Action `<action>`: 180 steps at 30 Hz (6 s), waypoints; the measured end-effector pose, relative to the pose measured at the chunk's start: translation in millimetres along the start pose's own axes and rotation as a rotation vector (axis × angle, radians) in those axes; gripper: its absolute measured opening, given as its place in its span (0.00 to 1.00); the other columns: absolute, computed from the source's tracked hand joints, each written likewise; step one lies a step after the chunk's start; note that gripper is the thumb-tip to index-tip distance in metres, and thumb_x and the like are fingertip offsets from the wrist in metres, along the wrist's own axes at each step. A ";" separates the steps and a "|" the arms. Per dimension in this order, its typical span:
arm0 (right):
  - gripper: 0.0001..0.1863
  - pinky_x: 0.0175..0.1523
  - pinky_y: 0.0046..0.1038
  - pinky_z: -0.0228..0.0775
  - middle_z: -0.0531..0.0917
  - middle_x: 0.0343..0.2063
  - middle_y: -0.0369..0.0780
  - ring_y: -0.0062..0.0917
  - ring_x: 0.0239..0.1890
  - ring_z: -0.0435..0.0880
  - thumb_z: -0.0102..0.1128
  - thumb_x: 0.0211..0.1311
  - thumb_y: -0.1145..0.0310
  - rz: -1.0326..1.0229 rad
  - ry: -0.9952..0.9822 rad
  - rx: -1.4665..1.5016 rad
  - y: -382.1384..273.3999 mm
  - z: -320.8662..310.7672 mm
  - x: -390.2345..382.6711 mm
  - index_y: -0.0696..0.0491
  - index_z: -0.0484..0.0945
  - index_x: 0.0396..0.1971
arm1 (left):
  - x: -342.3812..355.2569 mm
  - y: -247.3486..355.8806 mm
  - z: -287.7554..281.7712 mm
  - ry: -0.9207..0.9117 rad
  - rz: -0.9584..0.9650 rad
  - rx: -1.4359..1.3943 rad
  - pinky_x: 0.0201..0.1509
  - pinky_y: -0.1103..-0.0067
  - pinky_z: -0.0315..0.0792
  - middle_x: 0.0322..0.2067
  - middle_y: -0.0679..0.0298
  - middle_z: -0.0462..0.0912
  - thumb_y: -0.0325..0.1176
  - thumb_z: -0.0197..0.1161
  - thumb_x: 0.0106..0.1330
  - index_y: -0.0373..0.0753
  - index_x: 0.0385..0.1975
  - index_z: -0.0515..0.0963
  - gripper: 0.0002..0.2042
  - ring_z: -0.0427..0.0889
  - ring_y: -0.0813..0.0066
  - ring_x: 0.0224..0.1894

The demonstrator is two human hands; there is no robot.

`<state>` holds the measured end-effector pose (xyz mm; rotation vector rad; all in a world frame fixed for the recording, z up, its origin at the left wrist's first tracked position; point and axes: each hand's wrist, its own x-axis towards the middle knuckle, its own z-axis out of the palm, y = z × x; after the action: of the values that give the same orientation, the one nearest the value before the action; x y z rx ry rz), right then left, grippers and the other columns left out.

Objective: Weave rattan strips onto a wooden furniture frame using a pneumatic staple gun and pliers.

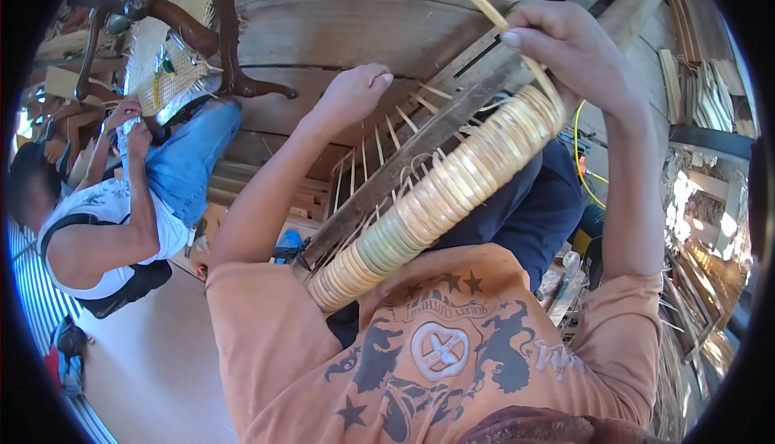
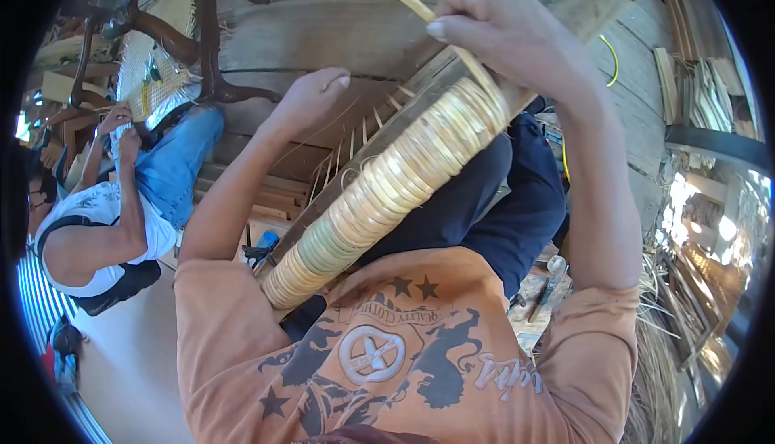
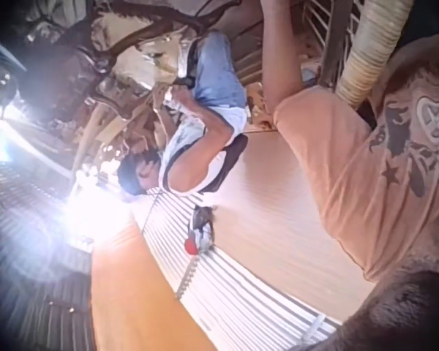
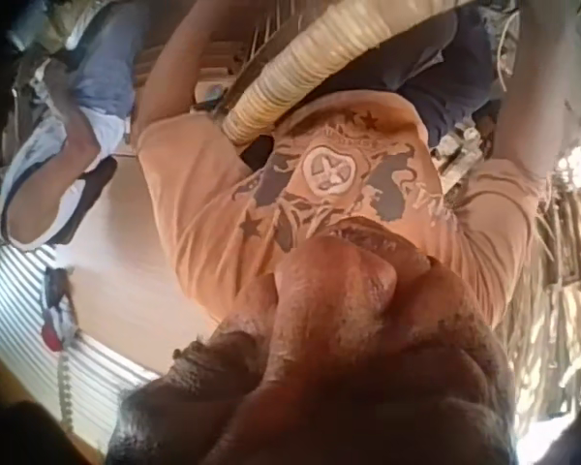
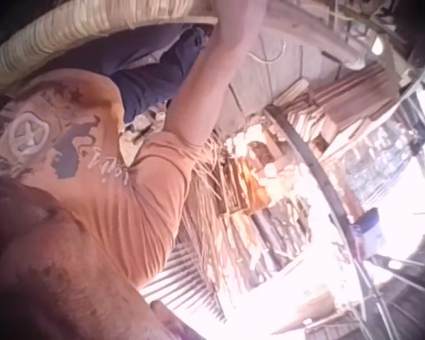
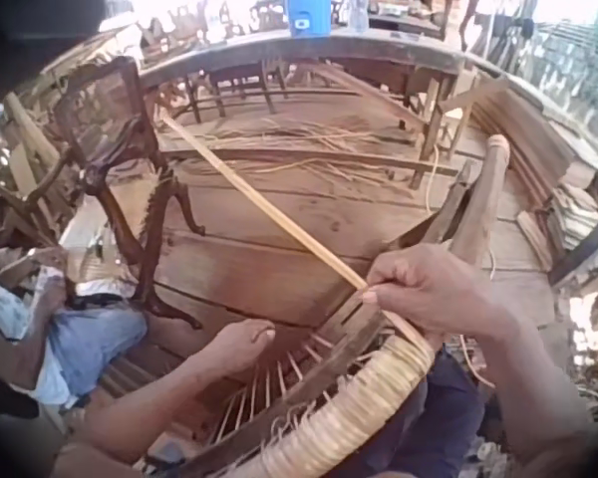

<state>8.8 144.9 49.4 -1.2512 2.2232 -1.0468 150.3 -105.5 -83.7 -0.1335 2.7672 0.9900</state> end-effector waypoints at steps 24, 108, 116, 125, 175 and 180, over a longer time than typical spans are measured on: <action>0.06 0.35 0.17 0.58 0.73 0.26 0.35 0.16 0.28 0.68 0.57 0.57 0.75 0.177 0.022 -0.042 -25.9 6.8 6.7 0.62 0.74 0.29 | 111.9 -182.3 244.3 -0.263 -0.562 -0.483 0.67 0.70 0.50 0.59 0.44 0.63 0.61 0.33 0.65 0.33 0.56 0.67 0.36 0.58 0.53 0.65; 0.09 0.31 0.35 0.71 0.82 0.26 0.44 0.32 0.27 0.79 0.60 0.41 0.71 -0.097 -0.305 -0.463 -16.1 9.3 98.9 0.56 0.82 0.26 | -19.3 208.9 -35.4 0.294 0.224 0.325 0.54 0.61 0.64 0.52 0.38 0.66 0.35 0.52 0.64 0.25 0.55 0.61 0.24 0.67 0.41 0.53; 0.12 0.38 0.34 0.75 0.83 0.37 0.39 0.33 0.39 0.82 0.57 0.51 0.66 0.036 0.274 -0.315 -14.5 -5.3 69.7 0.49 0.81 0.36 | 15.5 209.3 -33.9 0.274 0.034 0.159 0.44 0.62 0.68 0.32 0.39 0.77 0.41 0.44 0.69 0.30 0.45 0.73 0.19 0.74 0.39 0.36; 0.14 0.46 0.33 0.71 0.79 0.34 0.45 0.37 0.41 0.78 0.53 0.60 0.61 0.046 0.500 0.009 80.5 38.9 -54.9 0.51 0.76 0.42 | 28.5 178.4 -57.5 -0.092 -0.169 -0.643 0.37 0.84 0.73 0.36 0.66 0.79 0.42 0.57 0.66 0.32 0.48 0.73 0.19 0.77 0.83 0.35; 0.12 0.16 0.21 0.55 0.67 0.12 0.34 0.17 0.12 0.65 0.48 0.63 0.65 -0.374 0.245 0.889 86.5 71.4 -143.2 0.58 0.73 0.27 | 26.4 188.6 -32.7 0.403 -0.005 0.429 0.44 0.79 0.67 0.35 0.58 0.78 0.43 0.46 0.69 0.28 0.39 0.75 0.20 0.73 0.75 0.35; 0.14 0.14 0.15 0.49 0.67 0.13 0.30 0.11 0.11 0.61 0.51 0.63 0.61 0.132 -0.035 1.191 52.2 28.4 -179.0 0.58 0.75 0.31 | 12.0 180.7 -38.3 0.456 0.048 0.208 0.49 0.80 0.68 0.41 0.58 0.79 0.36 0.44 0.68 0.27 0.46 0.74 0.18 0.76 0.74 0.42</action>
<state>92.4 301.6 -14.1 -0.5396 1.1632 -1.8150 105.3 9.4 54.3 -0.2945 3.2810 0.7489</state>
